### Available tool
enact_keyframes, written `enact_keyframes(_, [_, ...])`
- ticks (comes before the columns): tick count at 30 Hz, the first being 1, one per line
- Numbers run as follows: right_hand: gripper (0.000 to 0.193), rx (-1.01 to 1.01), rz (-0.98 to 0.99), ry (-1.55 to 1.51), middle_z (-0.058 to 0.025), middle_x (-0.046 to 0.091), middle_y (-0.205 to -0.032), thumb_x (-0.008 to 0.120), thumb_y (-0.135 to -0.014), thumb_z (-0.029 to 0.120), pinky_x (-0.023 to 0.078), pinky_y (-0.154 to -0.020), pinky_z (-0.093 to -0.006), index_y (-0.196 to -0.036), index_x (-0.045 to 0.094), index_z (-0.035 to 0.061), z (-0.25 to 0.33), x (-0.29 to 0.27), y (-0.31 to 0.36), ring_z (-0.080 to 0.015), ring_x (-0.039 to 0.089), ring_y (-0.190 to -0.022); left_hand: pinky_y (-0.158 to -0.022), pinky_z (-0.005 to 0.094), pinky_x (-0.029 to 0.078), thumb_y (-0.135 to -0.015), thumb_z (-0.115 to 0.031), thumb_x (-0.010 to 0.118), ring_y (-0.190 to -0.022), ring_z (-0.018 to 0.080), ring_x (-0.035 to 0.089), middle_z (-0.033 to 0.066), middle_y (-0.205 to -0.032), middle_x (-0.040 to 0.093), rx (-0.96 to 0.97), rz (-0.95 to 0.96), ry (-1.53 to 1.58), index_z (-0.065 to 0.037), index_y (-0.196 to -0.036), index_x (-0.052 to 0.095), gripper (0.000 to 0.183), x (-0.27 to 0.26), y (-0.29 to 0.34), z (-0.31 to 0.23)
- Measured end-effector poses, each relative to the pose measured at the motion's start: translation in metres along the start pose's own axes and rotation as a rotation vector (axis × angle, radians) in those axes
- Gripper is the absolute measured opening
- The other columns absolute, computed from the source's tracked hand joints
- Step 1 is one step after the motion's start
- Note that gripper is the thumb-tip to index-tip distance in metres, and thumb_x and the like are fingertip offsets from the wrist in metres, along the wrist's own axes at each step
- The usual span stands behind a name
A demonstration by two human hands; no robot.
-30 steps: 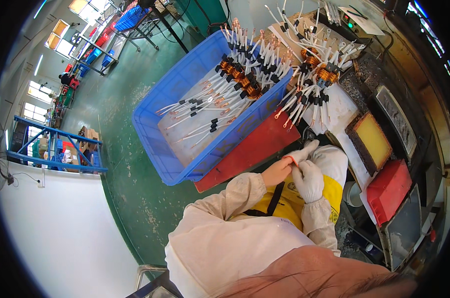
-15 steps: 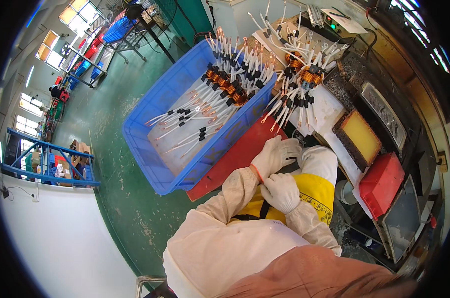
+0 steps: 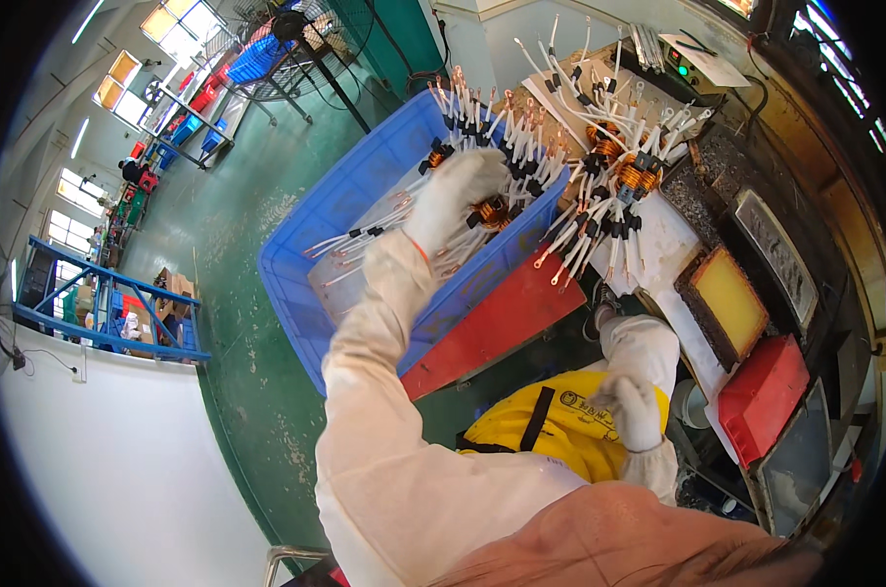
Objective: Soldering terminals of an electronic component by dipping them into a solder pot.
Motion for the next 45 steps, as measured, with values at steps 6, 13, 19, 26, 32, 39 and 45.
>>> enact_keyframes(6, [0.027,-0.084,-0.066,-0.765,-0.0060,0.057,-0.076,0.055,-0.099,0.032,0.049,-0.072,-0.0387,-0.088,0.061,0.0082,-0.028,-0.027,0.004,-0.0225,0.057,-0.072,-0.090,0.0301,0.047,-0.089,-0.040,0.059,-0.100,0.0193,0.063,0.0132,-0.107,0.069,-0.159,-0.447,-0.612,0.003,-0.120,0.064,0.053,-0.157,-0.061,0.060])
enact_keyframes(13, [0.032,-0.017,-0.174,-0.865,-0.0068,0.057,-0.077,0.053,-0.100,0.039,0.045,-0.073,-0.0407,-0.088,0.060,0.0099,-0.054,-0.034,-0.015,-0.0243,0.055,-0.072,-0.098,0.0386,0.045,-0.090,-0.042,0.053,-0.115,0.0369,0.061,0.0250,-0.119,0.065,-0.399,-0.647,-1.021,0.003,-0.125,0.060,0.058,-0.224,-0.081,0.132])
enact_keyframes(19, [0.029,0.004,-0.195,-0.928,-0.0075,0.058,-0.082,0.052,-0.101,0.037,0.048,-0.077,-0.0433,-0.089,0.059,0.0103,-0.056,-0.034,-0.029,-0.0247,0.057,-0.075,-0.105,0.0448,0.039,-0.094,-0.042,0.042,-0.127,0.0448,0.049,0.0324,-0.133,0.053,-0.339,-0.632,-1.001,0.000,-0.141,0.045,0.064,-0.241,-0.105,0.159])
enact_keyframes(26, [0.023,-0.020,-0.170,-0.944,-0.0066,0.060,-0.088,0.055,-0.100,0.033,0.053,-0.084,-0.0463,-0.097,0.060,0.0110,-0.069,-0.037,-0.036,-0.0240,0.061,-0.082,-0.097,0.0467,0.044,-0.094,-0.047,0.049,-0.113,0.0452,0.059,0.0299,-0.114,0.064,-0.435,-0.471,-1.324,0.003,-0.125,0.056,0.059,-0.249,-0.119,0.162])
enact_keyframes(32, [0.022,-0.030,-0.141,-0.926,-0.0051,0.063,-0.092,0.057,-0.099,0.033,0.054,-0.085,-0.0458,-0.101,0.061,0.0111,-0.061,-0.033,-0.040,-0.0224,0.063,-0.084,-0.094,0.0477,0.045,-0.093,-0.052,0.052,-0.112,0.0443,0.060,0.0325,-0.112,0.064,-0.516,-0.479,-1.330,0.007,-0.118,0.058,0.064,-0.249,-0.109,0.154])
enact_keyframes(39, [0.020,-0.044,-0.135,-0.867,-0.0040,0.063,-0.091,0.057,-0.098,0.030,0.054,-0.086,-0.0455,-0.102,0.060,0.0103,-0.048,-0.029,-0.040,-0.0201,0.063,-0.084,-0.095,0.0493,0.045,-0.091,-0.048,0.058,-0.116,0.0462,0.057,0.0324,-0.120,0.061,-0.495,-0.594,-1.143,0.006,-0.124,0.056,0.064,-0.223,-0.083,0.136])
enact_keyframes(45, [0.017,-0.049,-0.177,-0.886,-0.0039,0.062,-0.090,0.056,-0.098,0.026,0.053,-0.087,-0.0453,-0.102,0.060,0.0097,-0.052,-0.026,-0.038,-0.0191,0.062,-0.086,-0.063,0.0330,0.047,-0.079,-0.039,0.076,-0.067,0.0187,0.060,0.0098,-0.078,0.067,-0.373,-0.713,-0.787,0.004,-0.107,0.064,0.053,-0.215,-0.060,0.126])
Point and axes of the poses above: each hand's wrist, its own y-axis away from the middle knuckle, its own x-axis out of the palm, z = x × y, the point moved 5 cm from there along -y, towards the middle knuckle
